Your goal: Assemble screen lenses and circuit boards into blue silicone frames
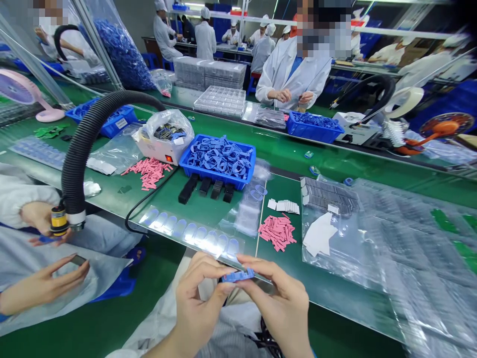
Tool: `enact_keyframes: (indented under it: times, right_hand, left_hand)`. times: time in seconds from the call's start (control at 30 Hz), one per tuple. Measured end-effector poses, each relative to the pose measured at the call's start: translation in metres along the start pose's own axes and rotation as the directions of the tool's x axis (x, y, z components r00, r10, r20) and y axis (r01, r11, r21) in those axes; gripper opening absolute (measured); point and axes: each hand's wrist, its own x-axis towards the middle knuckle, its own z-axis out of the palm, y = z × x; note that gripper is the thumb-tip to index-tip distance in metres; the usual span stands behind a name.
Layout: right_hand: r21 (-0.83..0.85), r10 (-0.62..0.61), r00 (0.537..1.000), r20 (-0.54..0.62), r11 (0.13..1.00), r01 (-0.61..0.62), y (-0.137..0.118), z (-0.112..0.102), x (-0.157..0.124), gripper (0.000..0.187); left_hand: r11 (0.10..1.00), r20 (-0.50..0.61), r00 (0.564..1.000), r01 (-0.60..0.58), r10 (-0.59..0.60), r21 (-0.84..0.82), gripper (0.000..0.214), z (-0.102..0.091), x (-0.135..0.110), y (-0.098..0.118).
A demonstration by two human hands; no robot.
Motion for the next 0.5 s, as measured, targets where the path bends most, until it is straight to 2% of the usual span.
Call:
enact_keyframes:
  times: [0.1,0.2,0.33,0.4,0.5]
  right_hand:
    - [0.065,0.143,0.983,0.117,0.986,-0.152,-0.001,-0.008,0.000,0.009]
    - [0.105,0.198,0.966,0.165,0.971,-0.217,0.000,-0.012,-0.004,0.006]
    - [0.135,0.172,0.973,0.151,0.972,-0.193,0.001,-0.013,-0.006,0.003]
    - [0.132,0.135,0.971,0.195,0.978,-0.163,0.000,-0.014,-0.003,0.005]
    - [0.096,0.013,0.964,0.267,0.995,-0.040,-0.002,-0.017,0.004,0.010]
  left_hand:
    - [1.000,0.010,1.000,-0.006,0.006,0.016,0.002,-0.003,0.001,-0.001]
    - [0.999,0.024,0.999,0.026,-0.027,0.023,0.005,-0.004,0.003,0.001]
    - [0.998,0.072,0.995,0.063,-0.064,0.012,0.007,-0.006,0.004,0.007]
    - [0.996,0.083,0.993,0.084,-0.085,0.011,0.009,-0.008,0.005,0.009]
    - [0.999,0.076,0.996,0.048,-0.050,0.020,0.008,-0.010,0.007,0.011]
